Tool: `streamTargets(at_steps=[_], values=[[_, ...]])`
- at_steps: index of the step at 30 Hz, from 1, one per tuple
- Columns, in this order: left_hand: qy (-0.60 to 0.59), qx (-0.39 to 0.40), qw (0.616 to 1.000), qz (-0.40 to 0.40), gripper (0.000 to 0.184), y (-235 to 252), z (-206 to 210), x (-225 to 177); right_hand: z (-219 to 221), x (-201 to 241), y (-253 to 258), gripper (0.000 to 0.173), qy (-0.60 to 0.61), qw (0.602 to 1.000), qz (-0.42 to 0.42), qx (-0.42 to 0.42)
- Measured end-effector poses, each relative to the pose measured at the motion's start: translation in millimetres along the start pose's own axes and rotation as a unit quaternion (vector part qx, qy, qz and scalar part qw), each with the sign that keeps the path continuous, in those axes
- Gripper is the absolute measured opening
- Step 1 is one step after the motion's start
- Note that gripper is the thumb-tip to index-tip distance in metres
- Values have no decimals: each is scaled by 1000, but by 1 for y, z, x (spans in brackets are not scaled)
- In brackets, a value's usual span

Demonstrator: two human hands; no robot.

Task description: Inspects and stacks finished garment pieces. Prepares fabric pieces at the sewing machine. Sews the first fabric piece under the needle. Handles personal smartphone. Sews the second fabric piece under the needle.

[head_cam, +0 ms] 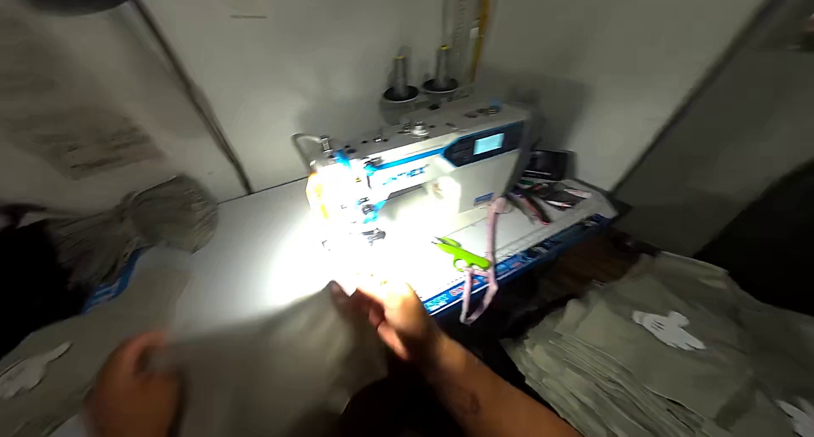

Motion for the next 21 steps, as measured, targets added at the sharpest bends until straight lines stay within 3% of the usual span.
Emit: streamTargets(at_steps=[2,4,7,11,13,21], values=[[41,63,992,-101,44,35,39,21,-8,-19,23,40,-7,999,37,-11],[84,104,986,-96,60,41,70,19,-27,-37,30,41,-117,989,62,-63],[78,148,986,7,59,10,113,5,-45,-50,20,43,-343,936,-28,-78],[143,228,963,-10,77,-6,140,18,-43,-35,9,25,-484,850,-186,-97],[175,245,953,-38,78,0,136,28,-49,-33,13,25,-537,814,-195,-100],[174,259,948,-70,75,2,132,26,-77,-35,23,25,-497,851,-135,-101]])
Point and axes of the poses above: each hand's wrist, its own y-axis towards the middle knuckle, its own z-axis out of the palm, x = y × z, the point moved 8 cm from there along y, towards the middle knuckle, and after that the axes turned 10 degrees about -y, right-handed, at the moved point
